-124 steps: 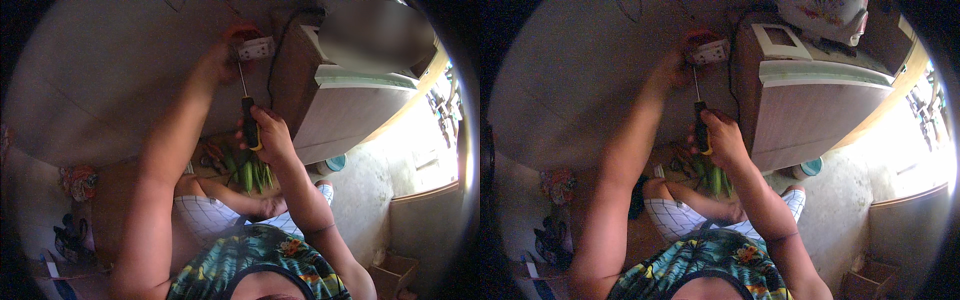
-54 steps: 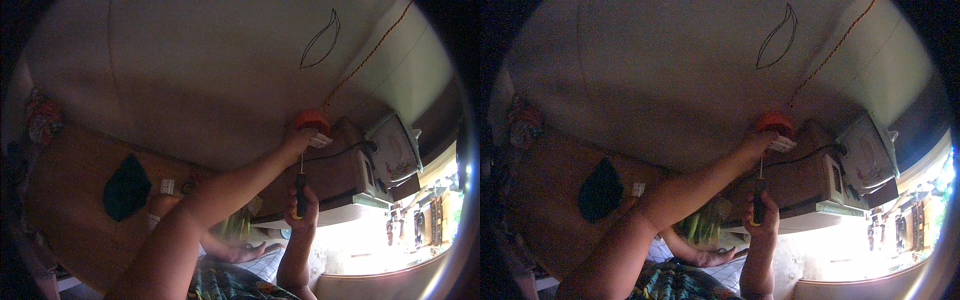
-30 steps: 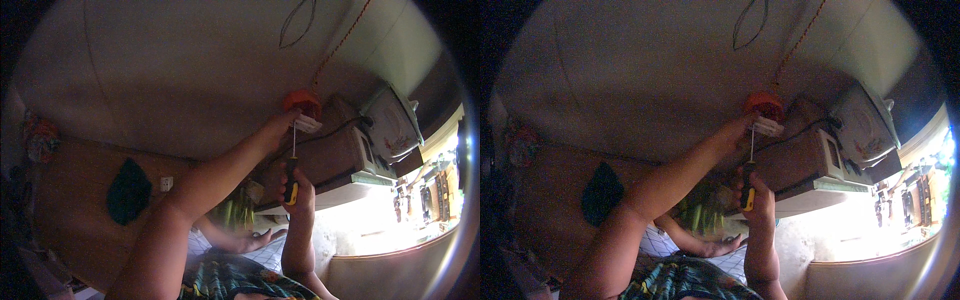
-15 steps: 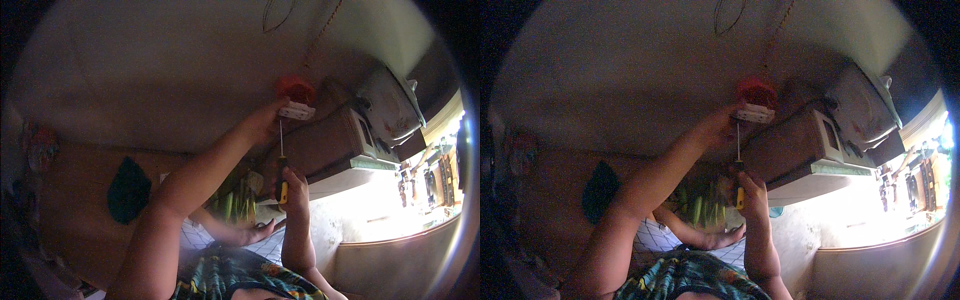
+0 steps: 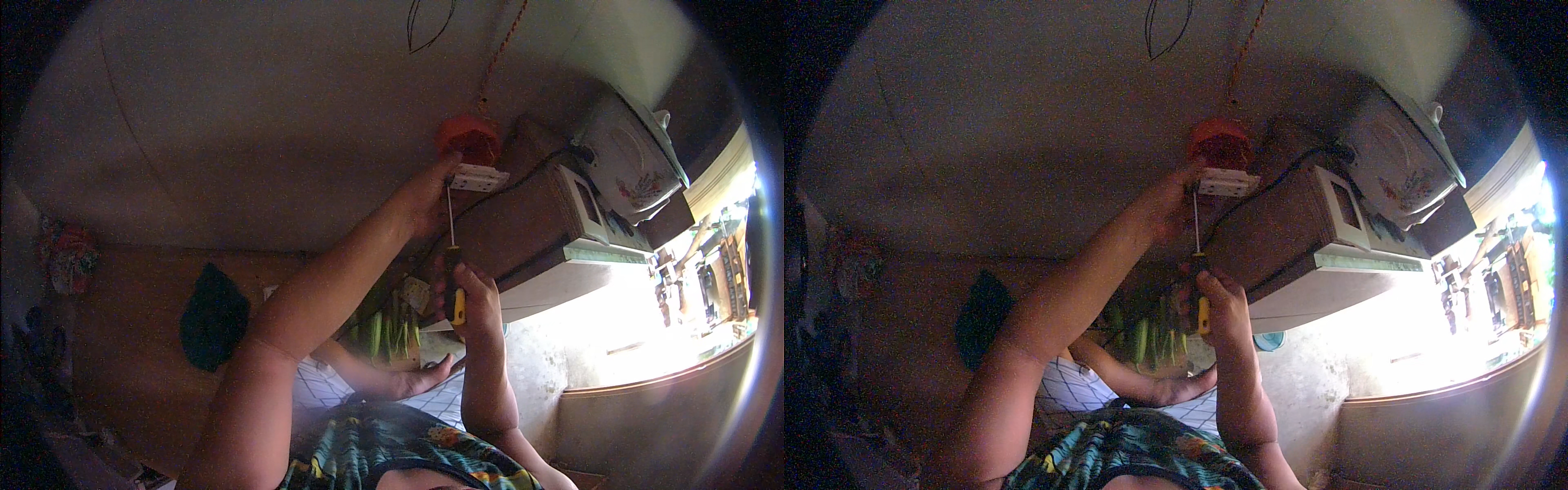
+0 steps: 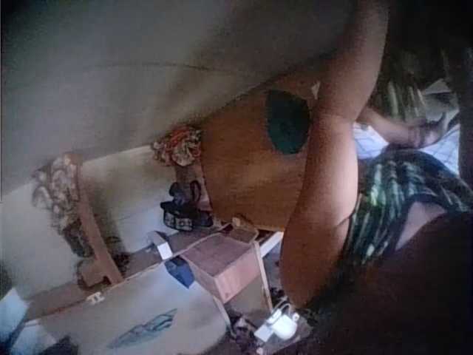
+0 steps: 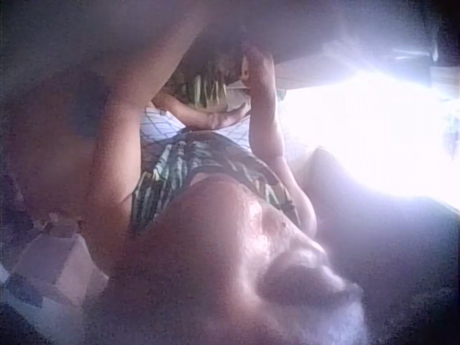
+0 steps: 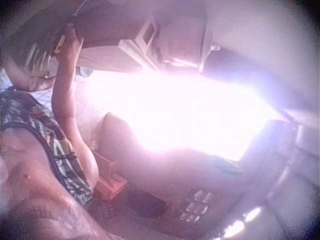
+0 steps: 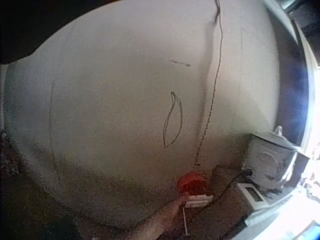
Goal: The person installs a white electrical outlet on a wall. They use a screwdriver to secure the outlet to the wall, adjusting wires and tightening screws. The person also uses pliers to manipulate the wires.
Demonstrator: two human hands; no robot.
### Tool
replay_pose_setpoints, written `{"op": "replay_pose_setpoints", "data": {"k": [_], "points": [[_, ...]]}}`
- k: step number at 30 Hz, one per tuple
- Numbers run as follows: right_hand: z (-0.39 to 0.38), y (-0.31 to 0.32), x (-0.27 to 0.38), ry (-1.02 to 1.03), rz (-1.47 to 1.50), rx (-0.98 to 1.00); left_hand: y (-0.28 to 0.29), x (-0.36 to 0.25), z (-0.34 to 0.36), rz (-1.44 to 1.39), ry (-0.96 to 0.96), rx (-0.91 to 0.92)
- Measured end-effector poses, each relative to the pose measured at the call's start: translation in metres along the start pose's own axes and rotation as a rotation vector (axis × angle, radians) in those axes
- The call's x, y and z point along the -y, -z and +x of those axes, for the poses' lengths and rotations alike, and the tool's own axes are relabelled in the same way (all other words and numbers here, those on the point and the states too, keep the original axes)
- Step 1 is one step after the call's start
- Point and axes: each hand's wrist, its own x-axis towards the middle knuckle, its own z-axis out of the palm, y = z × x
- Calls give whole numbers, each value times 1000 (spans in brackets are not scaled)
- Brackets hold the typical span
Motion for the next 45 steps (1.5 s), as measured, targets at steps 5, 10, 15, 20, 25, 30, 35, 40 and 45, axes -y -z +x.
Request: {"op": "replay_pose_setpoints", "data": {"k": [5,10,15,20,25,30,35,40,45], "points": [[-1,-2,3,-14,54,33,1,1,2,-13,1,-9],[0,4,0,-3,49,17,1,5,0,-26,22,-12],[1,5,-3,6,66,53,7,3,3,-24,15,-5],[1,12,-7,8,64,58,-8,1,-8,-3,4,-46],[1,10,-6,7,61,60,0,3,-1,-46,-22,16],[-1,6,-1,-1,69,40,-2,6,-1,-3,-24,-7],[-1,6,-2,-17,117,50,9,19,14,2,-100,6],[12,4,-12,22,50,5,32,28,38,-32,-185,18],[16,4,-14,56,34,-2,9,33,25,-95,-210,-77]]}}
